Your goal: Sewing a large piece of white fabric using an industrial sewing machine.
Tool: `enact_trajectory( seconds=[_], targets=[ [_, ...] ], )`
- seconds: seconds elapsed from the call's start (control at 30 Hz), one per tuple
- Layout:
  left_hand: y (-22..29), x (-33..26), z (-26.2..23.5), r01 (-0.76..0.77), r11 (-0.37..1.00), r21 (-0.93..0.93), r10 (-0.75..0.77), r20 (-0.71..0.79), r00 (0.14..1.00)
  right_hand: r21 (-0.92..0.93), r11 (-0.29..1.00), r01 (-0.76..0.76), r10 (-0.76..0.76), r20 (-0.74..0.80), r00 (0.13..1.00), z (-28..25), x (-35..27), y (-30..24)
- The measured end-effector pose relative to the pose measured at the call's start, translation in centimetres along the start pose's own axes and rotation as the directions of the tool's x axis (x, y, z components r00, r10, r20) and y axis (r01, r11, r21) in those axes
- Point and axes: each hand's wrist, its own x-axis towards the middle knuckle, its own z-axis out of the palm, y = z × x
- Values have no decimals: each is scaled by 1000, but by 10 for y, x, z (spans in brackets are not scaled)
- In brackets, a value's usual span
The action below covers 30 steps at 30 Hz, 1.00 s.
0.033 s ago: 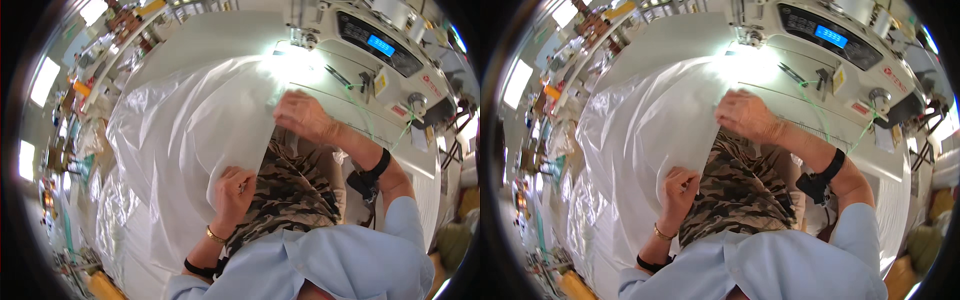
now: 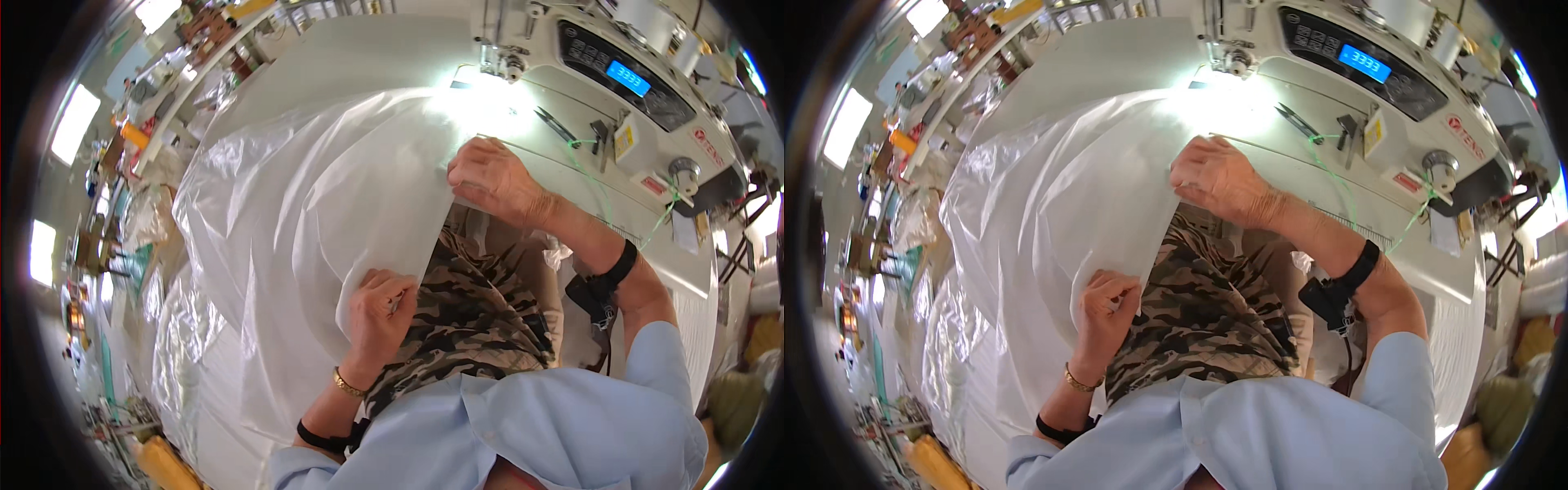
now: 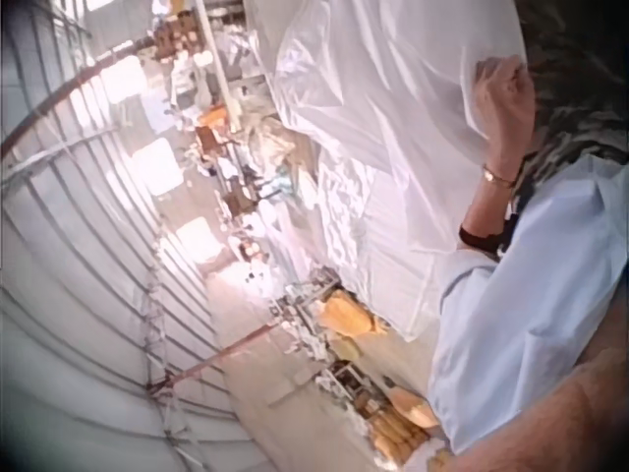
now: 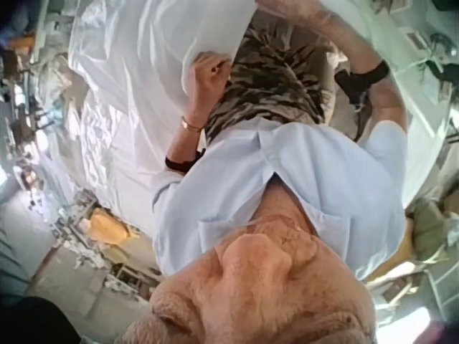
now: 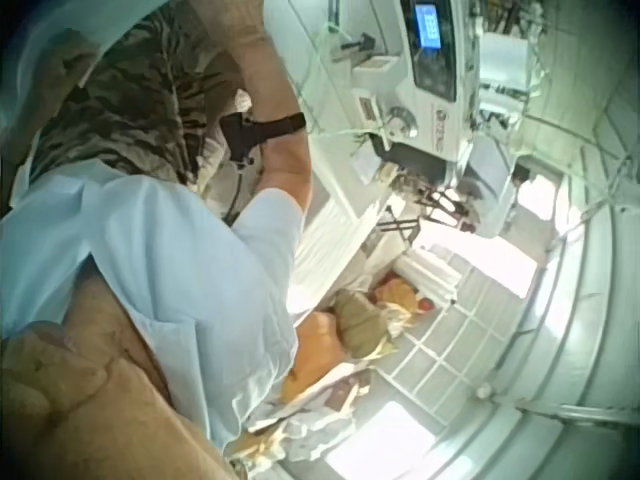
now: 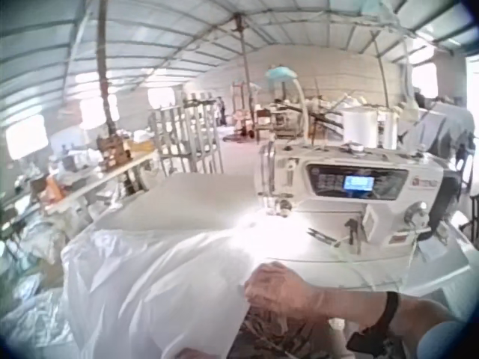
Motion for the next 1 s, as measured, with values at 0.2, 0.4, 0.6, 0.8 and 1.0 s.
enact_trajectory(
  seconds=[0.2, 0.4, 0.6, 0.8, 1.0],
  targets=[
    [-4, -12, -5, 329, 910, -254, -344, -16, 939, 35, 990, 137, -132, -100, 986, 14, 15, 25],
    [13, -9, -8, 170, 940, -296, -175, 12, 985, 1, 978, 210, -209, -22, 978, 9, 15, 19],
    [19, -6, -3, 87, 996, 2, -87, -71, 994, -30, 949, 314, -313, 31, 949, 21, 9, -8],
    [15, -2, 5, 86, 991, 106, -65, -191, 979, -22, 952, 304, -297, 164, 941, 15, 12, -25],
    [8, 7, 8, 28, 986, 166, 11, -232, 973, -39, 936, 350, -342, 140, 929, 23, 18, -31]
  ],
)
